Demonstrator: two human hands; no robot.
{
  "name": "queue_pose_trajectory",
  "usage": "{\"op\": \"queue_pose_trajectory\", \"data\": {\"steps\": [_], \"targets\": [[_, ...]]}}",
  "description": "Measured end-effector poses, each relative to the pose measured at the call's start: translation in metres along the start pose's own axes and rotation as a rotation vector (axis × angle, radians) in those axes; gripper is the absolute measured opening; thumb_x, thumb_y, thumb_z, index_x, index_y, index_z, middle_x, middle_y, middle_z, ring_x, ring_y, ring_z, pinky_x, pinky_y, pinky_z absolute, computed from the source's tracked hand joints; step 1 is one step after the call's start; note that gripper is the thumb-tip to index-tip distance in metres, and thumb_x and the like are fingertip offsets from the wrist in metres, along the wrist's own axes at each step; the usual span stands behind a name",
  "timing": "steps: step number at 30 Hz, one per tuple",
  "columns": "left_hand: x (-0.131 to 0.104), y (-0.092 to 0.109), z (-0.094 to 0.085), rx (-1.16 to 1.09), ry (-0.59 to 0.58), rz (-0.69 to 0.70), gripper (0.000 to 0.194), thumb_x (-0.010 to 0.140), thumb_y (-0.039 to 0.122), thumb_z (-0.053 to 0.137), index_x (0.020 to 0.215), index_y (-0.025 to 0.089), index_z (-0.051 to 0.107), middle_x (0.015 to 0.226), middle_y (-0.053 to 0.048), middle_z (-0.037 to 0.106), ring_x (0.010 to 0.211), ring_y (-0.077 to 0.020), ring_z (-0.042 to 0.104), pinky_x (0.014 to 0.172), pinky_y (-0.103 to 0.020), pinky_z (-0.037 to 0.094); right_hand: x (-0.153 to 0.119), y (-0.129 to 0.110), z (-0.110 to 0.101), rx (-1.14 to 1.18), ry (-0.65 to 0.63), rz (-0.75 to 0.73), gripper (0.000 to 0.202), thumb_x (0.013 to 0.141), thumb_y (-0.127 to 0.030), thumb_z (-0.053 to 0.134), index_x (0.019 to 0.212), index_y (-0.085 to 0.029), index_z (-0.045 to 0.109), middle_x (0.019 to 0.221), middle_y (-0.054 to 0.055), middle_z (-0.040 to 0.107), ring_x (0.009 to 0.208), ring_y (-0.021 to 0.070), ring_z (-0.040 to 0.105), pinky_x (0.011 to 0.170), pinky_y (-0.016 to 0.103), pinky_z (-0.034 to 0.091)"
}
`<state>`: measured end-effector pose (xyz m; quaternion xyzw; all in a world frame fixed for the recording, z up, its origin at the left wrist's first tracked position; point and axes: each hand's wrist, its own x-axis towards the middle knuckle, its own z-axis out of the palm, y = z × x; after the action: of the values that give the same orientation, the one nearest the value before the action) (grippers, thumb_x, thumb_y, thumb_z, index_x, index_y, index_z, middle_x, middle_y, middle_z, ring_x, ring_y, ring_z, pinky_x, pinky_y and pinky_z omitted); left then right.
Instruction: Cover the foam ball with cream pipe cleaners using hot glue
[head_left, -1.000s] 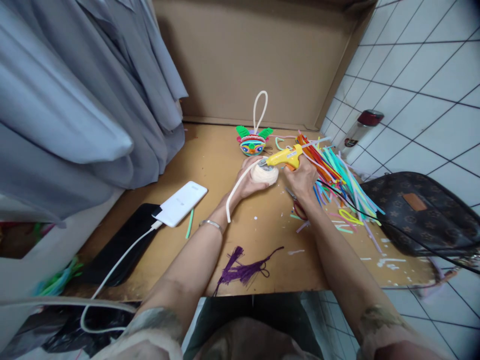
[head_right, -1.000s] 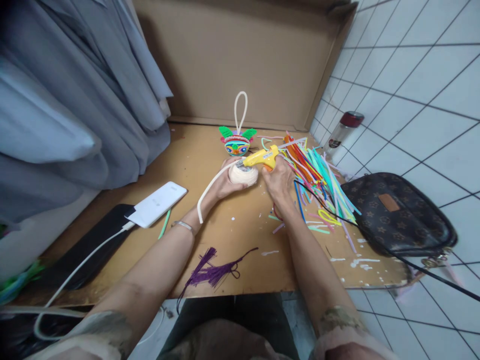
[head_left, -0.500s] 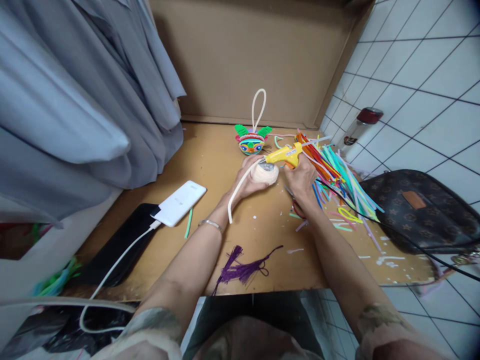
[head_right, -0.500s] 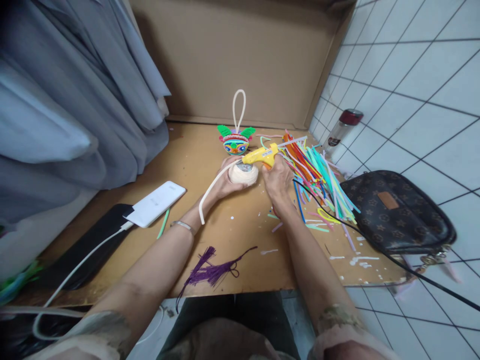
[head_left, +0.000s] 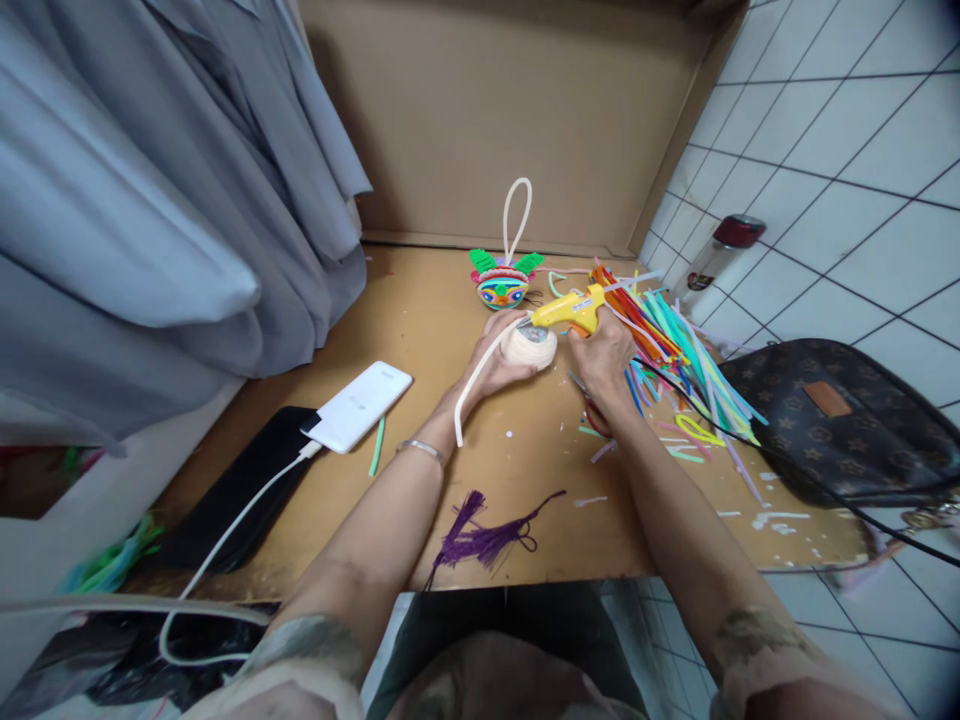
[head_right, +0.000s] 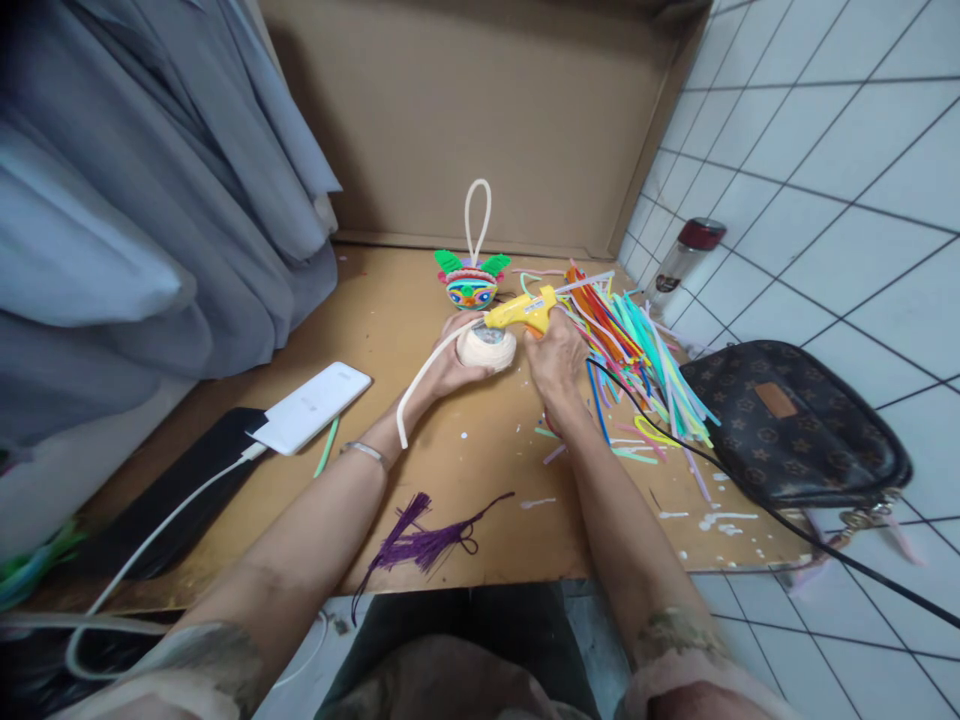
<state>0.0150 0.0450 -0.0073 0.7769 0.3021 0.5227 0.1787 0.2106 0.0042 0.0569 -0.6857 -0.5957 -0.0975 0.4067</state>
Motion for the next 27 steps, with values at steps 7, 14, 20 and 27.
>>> {"op": "queue_pose_trajectory", "data": {"steps": [7,14,20,27], "targets": [[0.0000,-0.0007,0.0009,-0.005,0.009,0.013,0.086,0.065,0.040,0.086,0.144,0.028,0.053,0.149,-0.011,0.060,0.146,-0.0379,0.052,0.125,-0.063,0.043,0.0011,0.0012,-0.0015,-0.024,0.029,-0.017,0.028,0.082,-0.034,0.058,0.103,-0.018,0.066,0.094,0.012,0.074,0.082,0.0265,0.062,0.069,0.033,0.038],[-0.0008,0.0016,0.0003,-0.007,0.008,0.008,0.086,0.066,0.041,0.086,0.144,0.027,0.053,0.149,-0.012,0.060,0.146,-0.0376,0.052,0.125,-0.059,0.043,0.0020,0.0016,-0.0023,-0.052,0.032,-0.014,0.027,0.081,-0.035,0.062,0.101,-0.019,0.067,0.093,0.012,0.075,0.081,0.0270,0.063,0.068,0.033,0.038],[-0.0001,0.0003,0.0003,-0.019,0.004,0.002,0.086,0.064,0.041,0.087,0.143,0.027,0.054,0.148,-0.012,0.060,0.146,-0.0380,0.052,0.126,-0.059,0.042,0.0022,0.0028,-0.0042,-0.067,0.025,-0.028,0.022,0.081,-0.034,0.063,0.098,-0.020,0.067,0.094,0.011,0.075,0.084,0.0278,0.065,0.068,0.033,0.039],[-0.0005,0.0004,0.0011,-0.026,0.013,-0.008,0.086,0.065,0.040,0.087,0.143,0.026,0.054,0.149,-0.012,0.060,0.146,-0.0377,0.052,0.125,-0.059,0.043,0.0032,0.0011,-0.0079,-0.056,-0.008,-0.021,0.020,0.081,-0.032,0.063,0.097,-0.020,0.066,0.095,0.011,0.075,0.086,0.0282,0.066,0.071,0.033,0.041]]}}
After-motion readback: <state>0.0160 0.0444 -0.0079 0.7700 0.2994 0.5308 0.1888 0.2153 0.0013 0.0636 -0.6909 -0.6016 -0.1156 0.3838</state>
